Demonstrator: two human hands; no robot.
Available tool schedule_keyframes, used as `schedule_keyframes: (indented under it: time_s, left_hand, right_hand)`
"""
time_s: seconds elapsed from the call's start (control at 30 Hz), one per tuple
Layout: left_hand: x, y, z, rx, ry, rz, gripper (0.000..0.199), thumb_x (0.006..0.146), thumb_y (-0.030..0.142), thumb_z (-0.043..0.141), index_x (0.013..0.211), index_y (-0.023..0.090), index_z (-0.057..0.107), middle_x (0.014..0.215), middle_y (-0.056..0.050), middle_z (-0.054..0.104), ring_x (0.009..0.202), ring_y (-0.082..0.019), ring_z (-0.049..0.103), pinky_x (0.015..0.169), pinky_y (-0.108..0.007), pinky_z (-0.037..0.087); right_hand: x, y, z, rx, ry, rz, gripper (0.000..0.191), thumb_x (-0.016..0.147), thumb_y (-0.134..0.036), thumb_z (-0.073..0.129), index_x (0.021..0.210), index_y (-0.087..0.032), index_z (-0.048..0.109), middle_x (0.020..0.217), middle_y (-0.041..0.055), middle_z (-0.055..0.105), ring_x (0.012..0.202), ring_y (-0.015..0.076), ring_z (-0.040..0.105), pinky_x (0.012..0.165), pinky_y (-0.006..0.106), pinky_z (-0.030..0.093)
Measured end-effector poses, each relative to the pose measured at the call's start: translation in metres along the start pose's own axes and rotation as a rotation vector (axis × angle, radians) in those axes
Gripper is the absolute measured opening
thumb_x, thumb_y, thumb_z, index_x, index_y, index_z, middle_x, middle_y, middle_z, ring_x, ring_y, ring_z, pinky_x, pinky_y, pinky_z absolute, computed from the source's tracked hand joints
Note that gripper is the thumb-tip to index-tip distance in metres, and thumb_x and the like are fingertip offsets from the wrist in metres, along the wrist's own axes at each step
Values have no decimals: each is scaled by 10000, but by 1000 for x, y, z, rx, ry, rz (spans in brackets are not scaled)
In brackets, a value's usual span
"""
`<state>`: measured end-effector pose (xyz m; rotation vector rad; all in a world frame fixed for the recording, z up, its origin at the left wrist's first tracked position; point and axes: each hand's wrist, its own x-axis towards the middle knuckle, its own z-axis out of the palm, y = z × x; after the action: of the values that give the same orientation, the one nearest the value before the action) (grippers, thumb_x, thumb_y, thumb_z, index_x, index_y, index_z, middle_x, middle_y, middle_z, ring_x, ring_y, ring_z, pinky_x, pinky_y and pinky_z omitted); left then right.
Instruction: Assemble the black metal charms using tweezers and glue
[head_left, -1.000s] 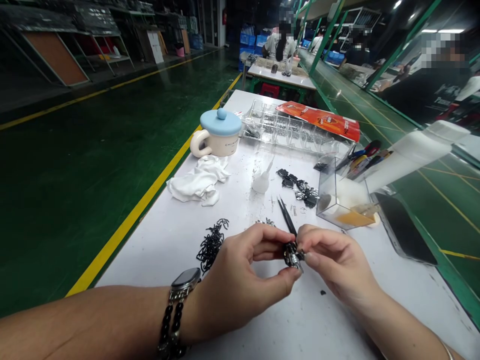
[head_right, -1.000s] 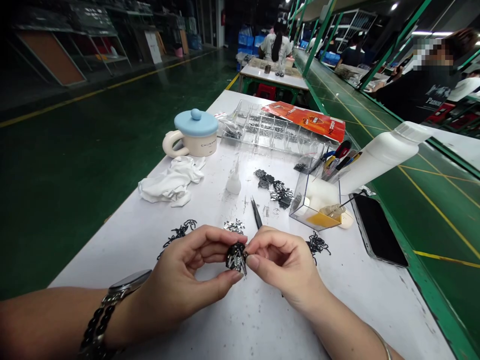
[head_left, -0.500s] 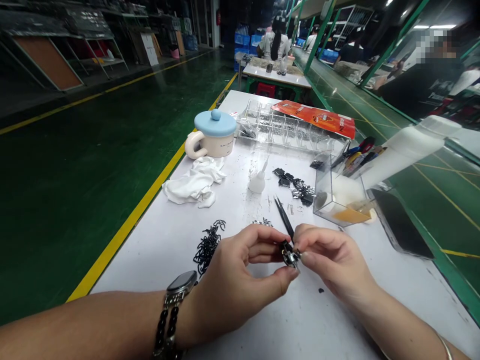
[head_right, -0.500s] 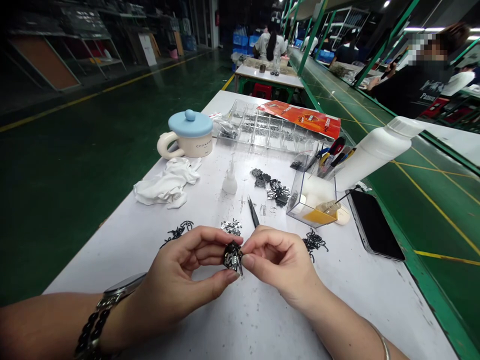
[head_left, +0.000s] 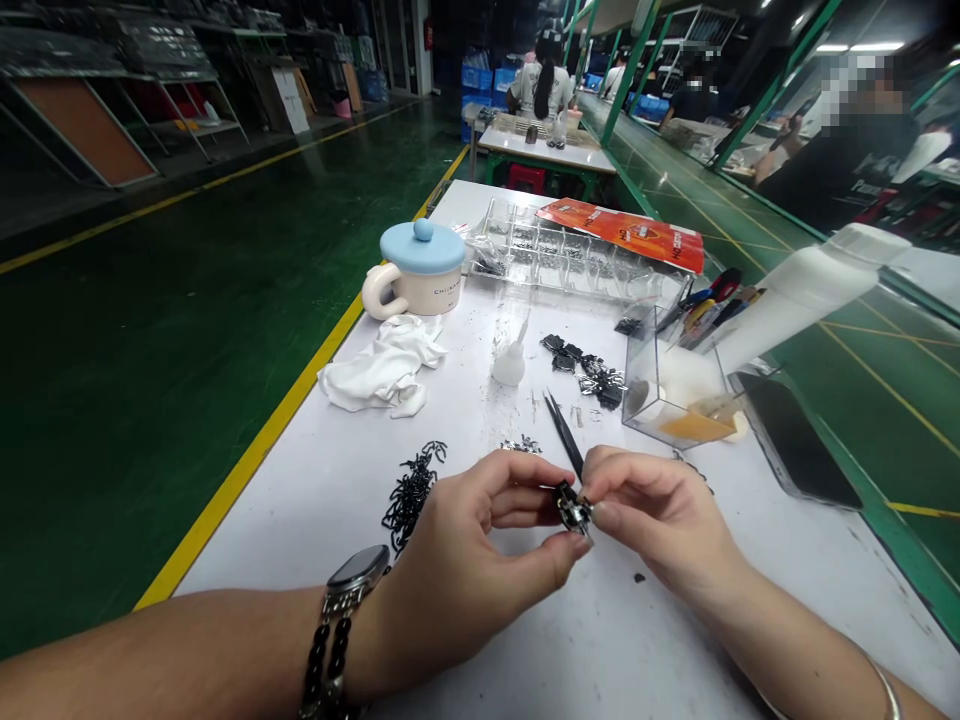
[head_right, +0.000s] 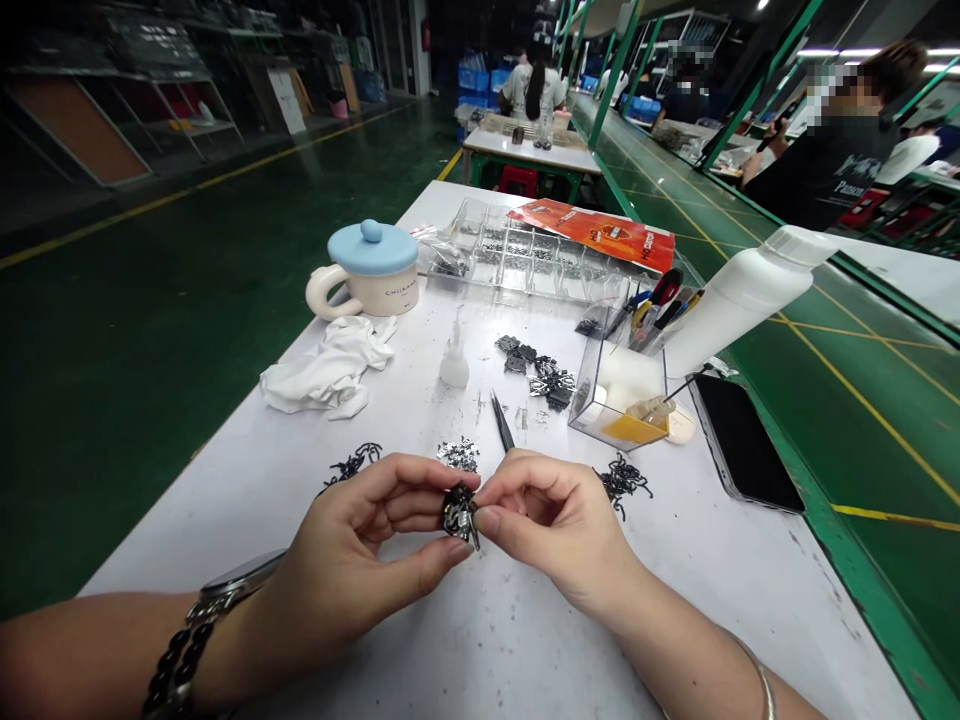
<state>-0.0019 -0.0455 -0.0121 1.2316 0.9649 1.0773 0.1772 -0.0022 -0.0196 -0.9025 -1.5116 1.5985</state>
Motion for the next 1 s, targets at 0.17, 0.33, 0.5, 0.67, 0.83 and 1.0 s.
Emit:
schedule_keyframes:
  time_s: [0.17,0.33,0.5,0.67,0.83,1.0]
  left_hand:
    - [2,0,1,-5,3,-12,290,750,177,693,1006,153,558,991,-40,680,909,-157,665,842,-241,559]
    - [2,-1,1,-4,1,0,296,756,182,694,1018,158,560,991,-34,681,908,-151,666,842,-232,560]
    - [1,-2,0,-4,-4,20,310,743,166,705,1025,154,577,965,-35,692,902,-154,671,835,-218,560]
    - [1,-5,1,-15,1,40,299,740,142,704,1015,160,588,965,-34,695,906,-165,672,841,-241,564]
    - [2,-8,2,-41,-2,81,287,732,99,701,989,178,599,985,-27,687,903,-163,673,842,-250,565]
    - [1,-10,0,-76,-10,129,335,726,46,691,993,226,597,1070,-7,658,966,-170,652,855,-262,559]
  right_hand:
    - [-2,-1,1,-44,13,3,27,725,-238,693,752,-232,689,653,-1,531,610,100,500,520,236,391]
    - [-4,-6,1,-188,49,-60,12,726,-228,692,737,-228,697,602,-10,526,581,90,485,520,230,387]
    - [-6,-12,0,-287,43,-88,31,742,-238,680,717,-222,690,582,-17,524,563,76,475,506,215,373]
    - [-8,-14,0,-291,40,-65,32,758,-249,669,731,-240,682,590,-32,525,564,56,472,489,187,360]
    - [-11,-15,3,-294,47,-50,50,770,-268,657,727,-243,667,623,-34,552,586,59,477,529,191,381]
    - [-11,-16,5,-288,77,-39,41,755,-274,664,739,-237,662,622,-33,541,591,71,476,540,206,388]
